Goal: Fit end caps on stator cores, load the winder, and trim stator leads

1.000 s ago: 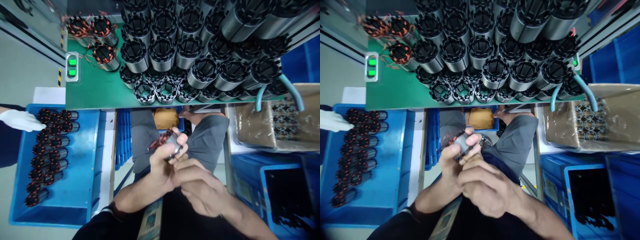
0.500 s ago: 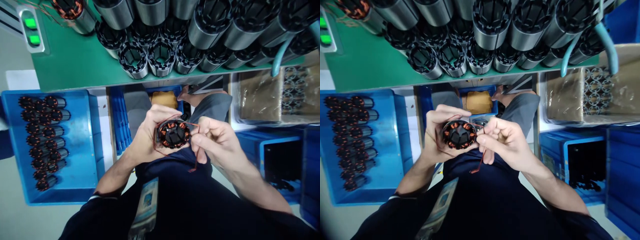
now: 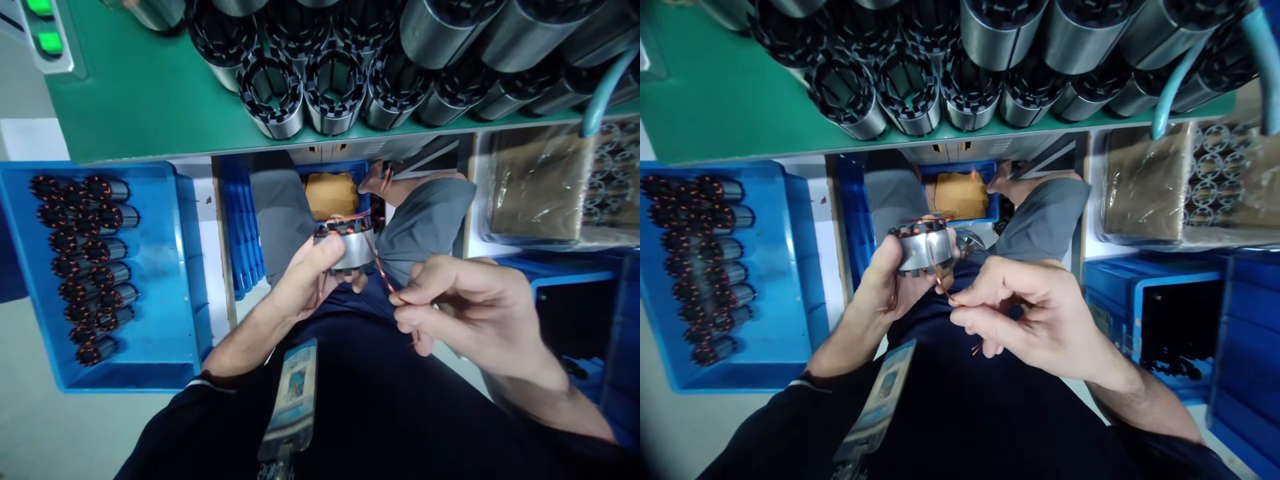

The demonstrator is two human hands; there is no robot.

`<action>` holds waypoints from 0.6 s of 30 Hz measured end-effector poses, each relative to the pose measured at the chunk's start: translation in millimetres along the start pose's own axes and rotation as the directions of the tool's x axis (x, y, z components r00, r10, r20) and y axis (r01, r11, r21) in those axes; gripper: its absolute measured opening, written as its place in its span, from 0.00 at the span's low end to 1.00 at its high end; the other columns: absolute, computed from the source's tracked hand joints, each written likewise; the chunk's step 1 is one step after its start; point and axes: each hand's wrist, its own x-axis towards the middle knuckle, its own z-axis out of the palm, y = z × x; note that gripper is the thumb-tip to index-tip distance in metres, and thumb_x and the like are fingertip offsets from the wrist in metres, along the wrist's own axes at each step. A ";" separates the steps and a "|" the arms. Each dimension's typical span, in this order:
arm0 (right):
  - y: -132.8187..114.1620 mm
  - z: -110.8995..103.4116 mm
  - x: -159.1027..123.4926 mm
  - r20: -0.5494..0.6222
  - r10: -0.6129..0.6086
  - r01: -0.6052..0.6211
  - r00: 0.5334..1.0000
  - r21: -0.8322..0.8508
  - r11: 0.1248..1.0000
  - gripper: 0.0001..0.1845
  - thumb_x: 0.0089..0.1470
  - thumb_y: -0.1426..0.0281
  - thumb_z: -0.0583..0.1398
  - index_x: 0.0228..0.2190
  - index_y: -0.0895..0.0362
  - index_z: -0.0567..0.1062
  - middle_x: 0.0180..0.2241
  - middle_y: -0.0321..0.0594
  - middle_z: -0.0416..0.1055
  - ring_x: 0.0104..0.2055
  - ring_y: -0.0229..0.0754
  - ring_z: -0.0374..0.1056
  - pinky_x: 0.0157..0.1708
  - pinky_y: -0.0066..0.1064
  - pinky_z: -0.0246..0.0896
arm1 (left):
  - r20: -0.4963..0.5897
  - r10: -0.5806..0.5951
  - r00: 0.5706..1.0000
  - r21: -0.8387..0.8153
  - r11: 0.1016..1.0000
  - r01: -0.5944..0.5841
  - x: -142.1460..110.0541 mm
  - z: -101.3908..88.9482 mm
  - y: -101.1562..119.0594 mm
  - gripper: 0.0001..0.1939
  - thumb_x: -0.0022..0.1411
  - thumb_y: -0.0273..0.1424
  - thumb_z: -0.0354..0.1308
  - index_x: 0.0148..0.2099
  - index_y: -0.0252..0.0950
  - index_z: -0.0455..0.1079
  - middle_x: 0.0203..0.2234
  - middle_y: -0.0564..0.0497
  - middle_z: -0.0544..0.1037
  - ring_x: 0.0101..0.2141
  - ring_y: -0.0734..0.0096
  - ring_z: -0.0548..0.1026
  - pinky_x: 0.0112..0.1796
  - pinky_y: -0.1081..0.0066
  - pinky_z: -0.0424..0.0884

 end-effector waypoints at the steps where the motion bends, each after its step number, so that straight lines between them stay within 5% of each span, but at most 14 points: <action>1: -1.7 -0.1 0.2 -0.001 -0.015 0.015 1.000 -0.020 1.000 0.08 0.68 0.76 0.77 0.43 0.50 0.88 0.27 0.29 0.82 0.21 0.36 0.81 0.23 0.22 0.76 | 0.016 -0.021 1.000 0.040 0.999 0.021 -0.7 -3.8 0.3 0.31 0.66 0.59 0.79 0.54 0.39 0.80 0.45 0.43 0.88 0.35 0.61 0.83 0.36 0.60 0.82; 5: 22.2 6.8 3.8 0.030 -0.035 0.040 0.999 -0.163 0.986 0.06 0.71 0.73 0.75 0.44 0.51 0.85 0.28 0.29 0.83 0.23 0.34 0.80 0.24 0.22 0.73 | 0.021 -0.043 0.999 0.077 0.996 0.041 1.1 -14.7 -6.4 0.33 0.63 0.54 0.83 0.59 0.40 0.80 0.46 0.43 0.89 0.39 0.59 0.87 0.41 0.61 0.84; 8: 66.1 7.8 8.3 0.105 -0.027 0.057 0.994 -0.291 0.955 0.09 0.75 0.65 0.72 0.39 0.54 0.84 0.29 0.32 0.82 0.23 0.34 0.77 0.26 0.24 0.71 | -0.097 0.176 0.980 0.187 0.970 -0.155 4.7 -15.3 -14.5 0.33 0.54 0.42 0.90 0.55 0.40 0.80 0.42 0.51 0.86 0.37 0.69 0.84 0.42 0.68 0.83; 11: 95.1 -11.9 14.7 0.108 0.024 0.015 0.994 -0.351 0.936 0.17 0.73 0.60 0.74 0.33 0.55 0.84 0.30 0.36 0.83 0.26 0.35 0.77 0.29 0.26 0.72 | 0.021 0.377 0.926 0.404 0.844 -0.353 4.2 -12.3 -14.3 0.30 0.52 0.31 0.90 0.52 0.40 0.79 0.40 0.52 0.86 0.40 0.67 0.84 0.47 0.66 0.84; 15: 67.1 -50.5 26.9 -0.012 0.086 -0.086 0.996 -0.288 0.954 0.23 0.76 0.49 0.70 0.37 0.54 0.87 0.35 0.41 0.87 0.34 0.40 0.83 0.33 0.27 0.79 | 0.267 0.465 0.844 0.586 0.617 -0.525 -3.6 -6.1 -2.8 0.30 0.53 0.27 0.87 0.55 0.40 0.81 0.47 0.46 0.89 0.47 0.57 0.88 0.56 0.57 0.85; 18: 20.8 -58.4 39.8 0.064 0.140 -0.128 0.988 -0.165 0.978 0.26 0.77 0.45 0.68 0.41 0.54 0.88 0.38 0.42 0.88 0.37 0.42 0.85 0.35 0.29 0.83 | 0.320 0.403 0.858 0.615 0.601 -0.511 -9.3 1.3 5.1 0.41 0.51 0.27 0.88 0.64 0.42 0.78 0.54 0.45 0.89 0.49 0.55 0.90 0.55 0.58 0.86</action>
